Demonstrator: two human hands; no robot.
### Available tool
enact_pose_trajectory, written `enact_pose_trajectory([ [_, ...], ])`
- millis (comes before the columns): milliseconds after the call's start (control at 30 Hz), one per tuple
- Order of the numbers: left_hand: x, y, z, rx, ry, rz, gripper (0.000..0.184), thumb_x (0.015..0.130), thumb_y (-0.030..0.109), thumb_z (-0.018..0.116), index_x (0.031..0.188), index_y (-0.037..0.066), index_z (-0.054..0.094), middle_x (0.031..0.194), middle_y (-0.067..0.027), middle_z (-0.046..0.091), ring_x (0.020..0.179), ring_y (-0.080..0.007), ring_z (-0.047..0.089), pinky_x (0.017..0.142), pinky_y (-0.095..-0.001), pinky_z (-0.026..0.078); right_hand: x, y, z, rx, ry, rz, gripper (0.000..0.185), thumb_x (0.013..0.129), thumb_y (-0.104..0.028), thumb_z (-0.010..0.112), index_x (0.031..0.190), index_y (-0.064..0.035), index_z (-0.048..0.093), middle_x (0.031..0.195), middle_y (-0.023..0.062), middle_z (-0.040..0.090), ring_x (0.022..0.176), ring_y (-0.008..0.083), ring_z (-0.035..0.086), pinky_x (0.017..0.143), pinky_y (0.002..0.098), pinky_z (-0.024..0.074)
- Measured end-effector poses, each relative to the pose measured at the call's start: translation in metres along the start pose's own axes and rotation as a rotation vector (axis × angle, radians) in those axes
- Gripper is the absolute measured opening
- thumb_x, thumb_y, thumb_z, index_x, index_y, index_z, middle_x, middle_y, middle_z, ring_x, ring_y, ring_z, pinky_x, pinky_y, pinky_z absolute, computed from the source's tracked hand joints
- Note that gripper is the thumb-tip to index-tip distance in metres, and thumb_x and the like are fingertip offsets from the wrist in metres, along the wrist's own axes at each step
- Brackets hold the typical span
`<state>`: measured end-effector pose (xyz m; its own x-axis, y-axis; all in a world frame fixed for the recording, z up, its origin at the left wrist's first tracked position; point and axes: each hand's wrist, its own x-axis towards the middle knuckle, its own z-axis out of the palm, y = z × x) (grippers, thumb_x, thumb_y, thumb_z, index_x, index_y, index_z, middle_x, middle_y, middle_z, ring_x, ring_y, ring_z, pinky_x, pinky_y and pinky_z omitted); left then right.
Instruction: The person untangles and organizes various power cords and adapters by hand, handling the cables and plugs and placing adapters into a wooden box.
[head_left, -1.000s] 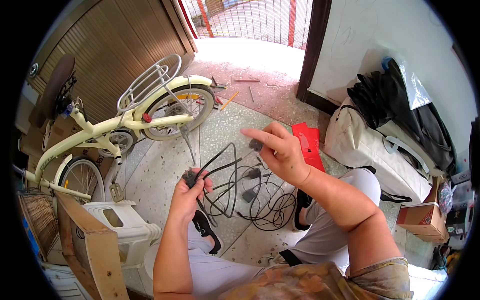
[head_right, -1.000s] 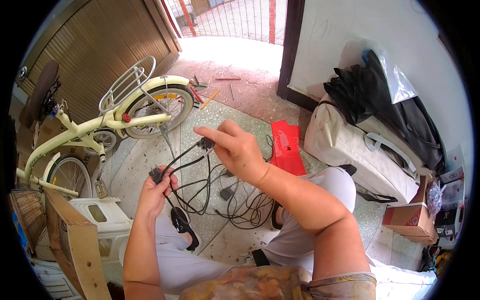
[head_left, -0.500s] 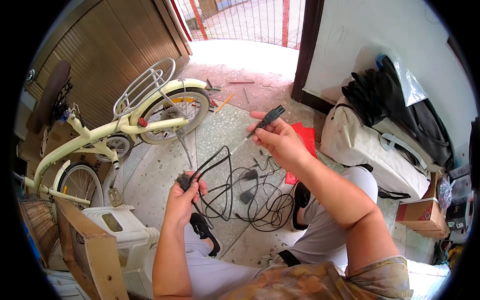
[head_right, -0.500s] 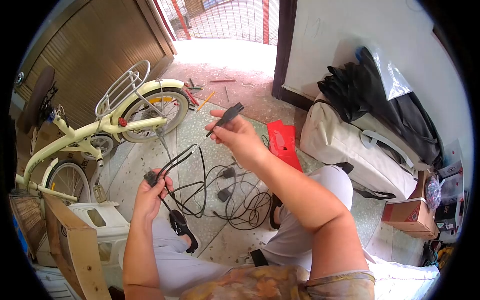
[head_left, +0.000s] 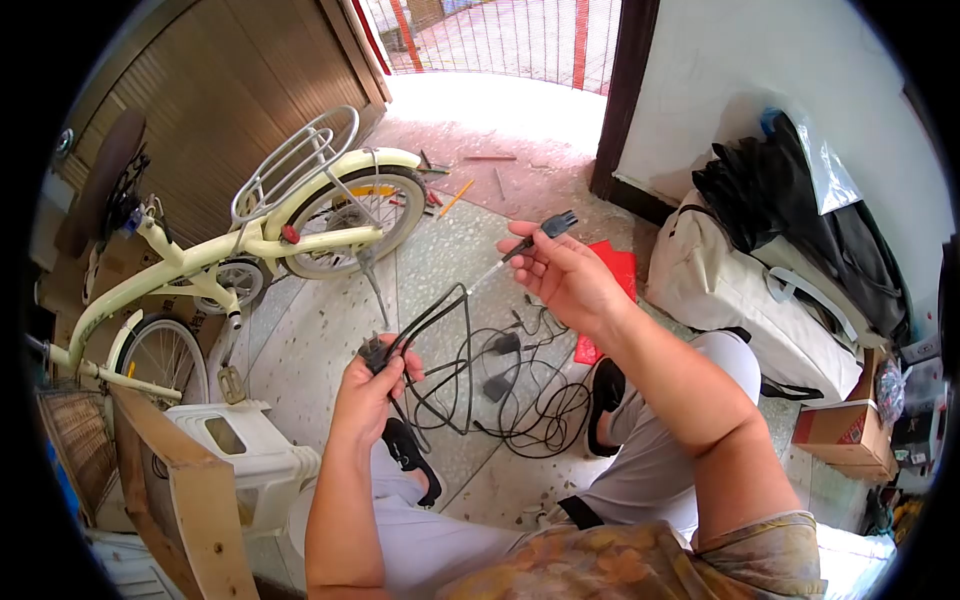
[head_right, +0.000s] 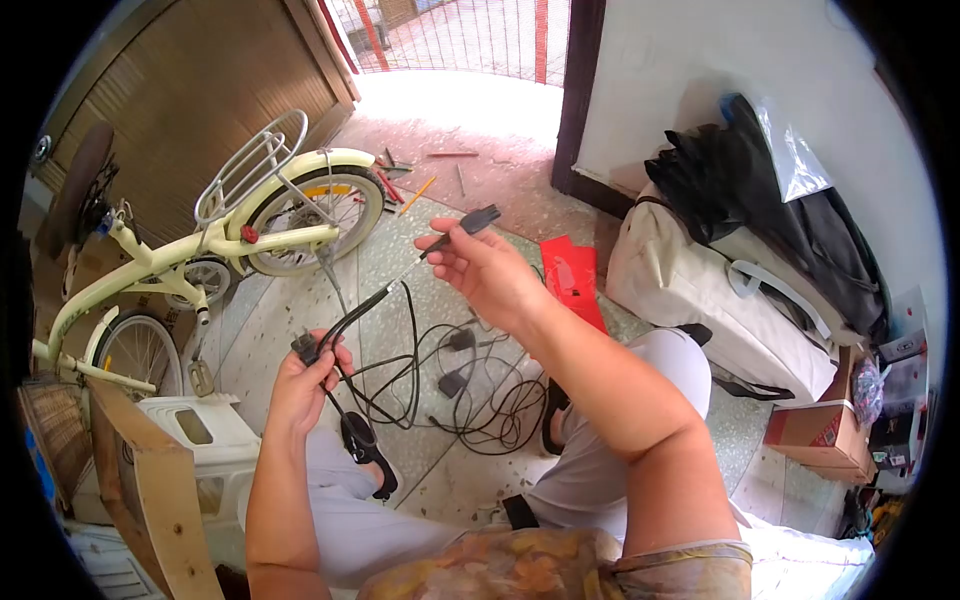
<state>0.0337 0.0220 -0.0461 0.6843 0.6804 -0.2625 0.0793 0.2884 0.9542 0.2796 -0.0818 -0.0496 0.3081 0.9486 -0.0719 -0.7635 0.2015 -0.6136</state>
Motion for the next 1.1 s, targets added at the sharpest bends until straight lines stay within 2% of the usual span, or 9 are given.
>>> enact_pose_trajectory([
  [367, 0.000, 0.007, 0.002, -0.038, -0.053, 0.010, 0.020, 0.085, 0.012, 0.047, 0.102, 0.002, 0.046, 0.079, -0.0077, 0.054, 0.069, -0.0138, 0.051, 0.053, -0.0203, 0.033, 0.001, -0.001, 0.001, 0.114, 0.078, 0.075, 0.030, 0.091, -0.027, 0.032, 0.100, -0.0024, 0.048, 0.101, 0.0120, 0.055, 0.083, 0.0148, 0.053, 0.079, 0.0270, 0.0437],
  [567, 0.002, 0.007, -0.003, -0.007, -0.039, 0.009, 0.025, 0.086, 0.017, 0.045, 0.106, 0.001, 0.044, 0.084, -0.0092, 0.056, 0.073, -0.0154, 0.054, 0.055, -0.0215, 0.034, 0.008, -0.008, -0.007, 0.093, -0.001, 0.048, 0.029, 0.091, -0.026, 0.033, 0.097, -0.0020, 0.047, 0.100, 0.0130, 0.055, 0.082, 0.0149, 0.053, 0.077, 0.0262, 0.0443],
  [767, 0.004, 0.015, -0.008, -0.023, -0.017, 0.021, 0.027, 0.086, 0.021, 0.045, 0.103, 0.000, 0.047, 0.085, -0.0097, 0.057, 0.077, -0.0166, 0.055, 0.057, -0.0219, 0.036, 0.007, -0.024, 0.008, 0.065, 0.007, 0.017, 0.029, 0.090, -0.026, 0.034, 0.097, -0.0014, 0.047, 0.097, 0.0133, 0.057, 0.078, 0.0145, 0.054, 0.075, 0.0254, 0.0448],
  [833, 0.005, 0.019, -0.012, 0.015, 0.002, 0.039, 0.025, 0.088, 0.018, 0.041, 0.104, 0.000, 0.046, 0.088, -0.0110, 0.058, 0.079, -0.0168, 0.057, 0.058, -0.0224, 0.036, 0.008, -0.032, 0.010, 0.021, -0.093, -0.081, 0.029, 0.090, -0.027, 0.035, 0.097, -0.0014, 0.048, 0.094, 0.0128, 0.057, 0.076, 0.0138, 0.054, 0.073, 0.0246, 0.0448],
  [967, 0.006, 0.023, -0.019, 0.020, 0.119, 0.043, 0.026, 0.088, 0.020, 0.041, 0.103, -0.001, 0.046, 0.086, -0.0112, 0.059, 0.078, -0.0159, 0.057, 0.060, -0.0228, 0.037, 0.007, -0.053, 0.015, 0.030, -0.113, -0.212, 0.029, 0.088, -0.023, 0.041, 0.099, 0.0034, 0.048, 0.088, 0.0125, 0.058, 0.069, 0.0141, 0.053, 0.069, 0.0263, 0.0445],
  [1033, 0.007, 0.022, -0.022, 0.025, 0.146, 0.052, 0.027, 0.088, 0.021, 0.042, 0.102, -0.002, 0.046, 0.085, -0.0113, 0.059, 0.076, -0.0155, 0.056, 0.061, -0.0228, 0.037, 0.008, -0.062, 0.014, 0.009, -0.040, -0.274, 0.029, 0.088, -0.022, 0.042, 0.101, 0.0038, 0.048, 0.088, 0.0113, 0.057, 0.067, 0.0130, 0.051, 0.065, 0.0245, 0.0430],
  [1100, 0.009, 0.020, -0.028, 0.100, 0.208, 0.071, 0.027, 0.088, 0.020, 0.042, 0.101, -0.003, 0.047, 0.087, -0.0113, 0.059, 0.076, -0.0156, 0.056, 0.063, -0.0237, 0.038, 0.006, -0.070, 0.015, -0.053, -0.037, -0.331, 0.028, 0.088, -0.022, 0.042, 0.100, 0.0028, 0.048, 0.082, 0.0069, 0.056, 0.065, 0.0110, 0.049, 0.066, 0.0242, 0.0415],
])
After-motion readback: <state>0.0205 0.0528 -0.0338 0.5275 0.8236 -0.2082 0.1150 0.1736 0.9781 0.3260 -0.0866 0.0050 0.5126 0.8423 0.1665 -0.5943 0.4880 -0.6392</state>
